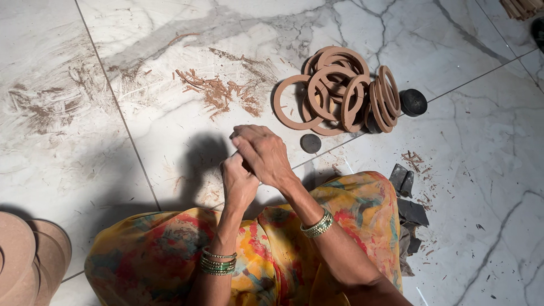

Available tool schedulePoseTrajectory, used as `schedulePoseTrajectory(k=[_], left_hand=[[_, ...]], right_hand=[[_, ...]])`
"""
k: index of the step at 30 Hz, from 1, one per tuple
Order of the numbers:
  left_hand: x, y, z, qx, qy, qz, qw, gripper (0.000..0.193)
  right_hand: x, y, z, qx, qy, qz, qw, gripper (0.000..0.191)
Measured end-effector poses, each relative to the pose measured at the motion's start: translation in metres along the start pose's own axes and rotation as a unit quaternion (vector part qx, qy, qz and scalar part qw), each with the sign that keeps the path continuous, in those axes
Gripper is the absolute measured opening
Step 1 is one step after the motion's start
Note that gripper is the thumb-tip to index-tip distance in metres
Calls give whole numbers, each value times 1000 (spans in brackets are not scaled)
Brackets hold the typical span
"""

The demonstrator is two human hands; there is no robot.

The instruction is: The person sits on the floor and sands clay discs and rings, rubbing an abrasive block over the surfaces and edges of each piece by hand, then sets finished pieces with a pile of similar clay rings and discs on the floor.

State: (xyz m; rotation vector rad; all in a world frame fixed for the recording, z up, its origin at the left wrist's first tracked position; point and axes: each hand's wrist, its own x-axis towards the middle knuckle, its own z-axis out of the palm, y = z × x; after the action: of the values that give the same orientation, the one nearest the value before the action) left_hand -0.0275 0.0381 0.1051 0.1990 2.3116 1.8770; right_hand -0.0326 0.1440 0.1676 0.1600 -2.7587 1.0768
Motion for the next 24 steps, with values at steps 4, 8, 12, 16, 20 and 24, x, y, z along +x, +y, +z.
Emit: schedulePoseTrajectory(k=[4,8,12,16,20,24], left_hand=[[-4,13,-1,24,62,122,990,22],[-7,22,0,-62,99,236,965,40],[-6,20,6,102,177,286,936,36],[-5,3,10,142,109,164,970,22],[-8,-12,12,113,117,170,972,22],[-8,-13,16,157,164,220,949,35]], right_hand=[[15,20,10,308,-31,205,928,46],[22,38,11,660,-120,366,645,56],[18,24,1,501,-52,342,794,52],[2,-6,-2,19,56,86,995,45],[0,-3,0,-11,-16,143,990,45],[19,24,2,435,-23,231,870,55]])
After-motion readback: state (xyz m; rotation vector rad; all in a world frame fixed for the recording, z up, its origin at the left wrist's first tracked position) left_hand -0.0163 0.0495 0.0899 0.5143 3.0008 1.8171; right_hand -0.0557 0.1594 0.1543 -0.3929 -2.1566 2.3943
